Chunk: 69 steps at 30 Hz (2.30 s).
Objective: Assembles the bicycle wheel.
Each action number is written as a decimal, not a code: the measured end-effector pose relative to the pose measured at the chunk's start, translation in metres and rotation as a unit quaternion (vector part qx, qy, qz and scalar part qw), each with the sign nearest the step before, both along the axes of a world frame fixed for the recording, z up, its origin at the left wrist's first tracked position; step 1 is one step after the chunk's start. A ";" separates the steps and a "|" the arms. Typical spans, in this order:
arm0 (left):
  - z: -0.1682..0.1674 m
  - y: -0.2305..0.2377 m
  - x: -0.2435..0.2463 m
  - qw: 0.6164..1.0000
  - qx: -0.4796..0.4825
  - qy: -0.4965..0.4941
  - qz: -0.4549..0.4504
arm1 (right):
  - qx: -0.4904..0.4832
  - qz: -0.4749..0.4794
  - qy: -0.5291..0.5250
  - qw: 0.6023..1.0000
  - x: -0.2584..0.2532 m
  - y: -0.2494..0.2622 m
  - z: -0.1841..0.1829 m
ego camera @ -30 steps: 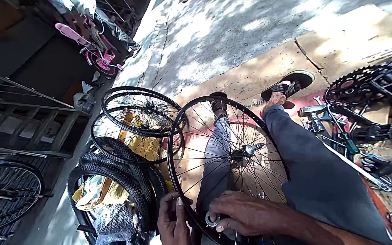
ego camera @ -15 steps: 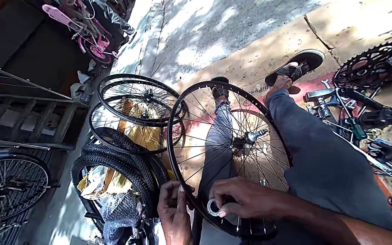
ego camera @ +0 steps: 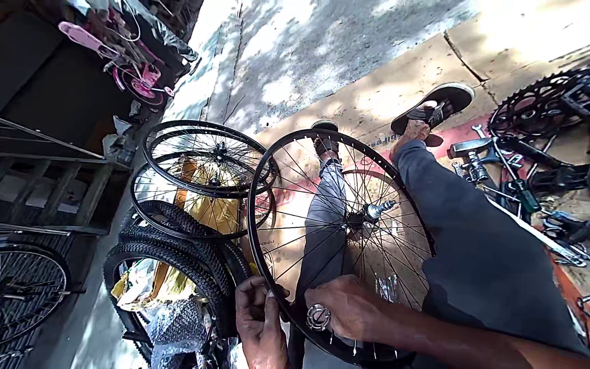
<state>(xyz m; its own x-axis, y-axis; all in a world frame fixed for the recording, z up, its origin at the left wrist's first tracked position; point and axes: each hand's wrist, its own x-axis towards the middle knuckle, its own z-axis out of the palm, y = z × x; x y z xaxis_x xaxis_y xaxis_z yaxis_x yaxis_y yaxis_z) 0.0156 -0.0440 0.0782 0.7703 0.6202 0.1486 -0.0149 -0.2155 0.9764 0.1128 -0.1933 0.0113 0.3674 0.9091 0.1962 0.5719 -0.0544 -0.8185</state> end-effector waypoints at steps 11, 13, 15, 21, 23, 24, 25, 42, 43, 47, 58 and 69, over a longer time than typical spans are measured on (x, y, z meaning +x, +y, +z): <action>0.003 -0.003 -0.001 1.000 -0.014 0.012 0.011 | -0.009 0.065 0.045 0.997 0.012 -0.008 0.007; 0.002 -0.002 -0.003 1.000 -0.018 0.013 0.019 | 0.024 0.138 0.141 0.980 0.029 -0.019 0.008; -0.001 0.001 -0.004 1.000 -0.009 0.008 0.020 | 0.025 0.083 0.188 0.978 0.024 -0.018 0.004; 0.002 0.001 -0.004 1.000 0.000 0.009 -0.022 | -0.009 0.080 0.064 0.995 0.015 -0.010 0.009; 0.004 0.001 -0.006 1.000 -0.001 0.022 -0.007 | 0.023 0.136 0.159 0.978 0.029 -0.020 0.009; 0.003 0.001 -0.006 1.000 0.003 0.029 0.002 | 0.038 0.119 0.198 0.972 0.028 -0.020 0.005; 0.003 0.001 -0.005 0.999 0.006 0.030 0.009 | 0.035 0.074 0.205 0.975 0.021 -0.016 0.003; 0.004 0.000 -0.001 1.000 -0.015 0.019 -0.009 | -0.008 0.072 0.003 0.997 0.012 -0.007 0.006; 0.004 0.000 -0.002 1.000 -0.017 0.021 -0.002 | -0.003 0.133 0.036 0.990 0.024 -0.013 0.008; 0.001 0.001 -0.003 1.000 -0.005 0.021 0.007 | 0.035 0.148 0.093 0.984 0.029 -0.020 0.004; 0.002 0.000 -0.004 1.000 -0.002 0.015 -0.001 | 0.025 0.195 0.088 0.977 0.036 -0.019 0.007; 0.004 0.000 -0.003 0.999 -0.001 0.015 -0.029 | -0.043 0.055 -0.010 0.998 0.010 -0.004 0.014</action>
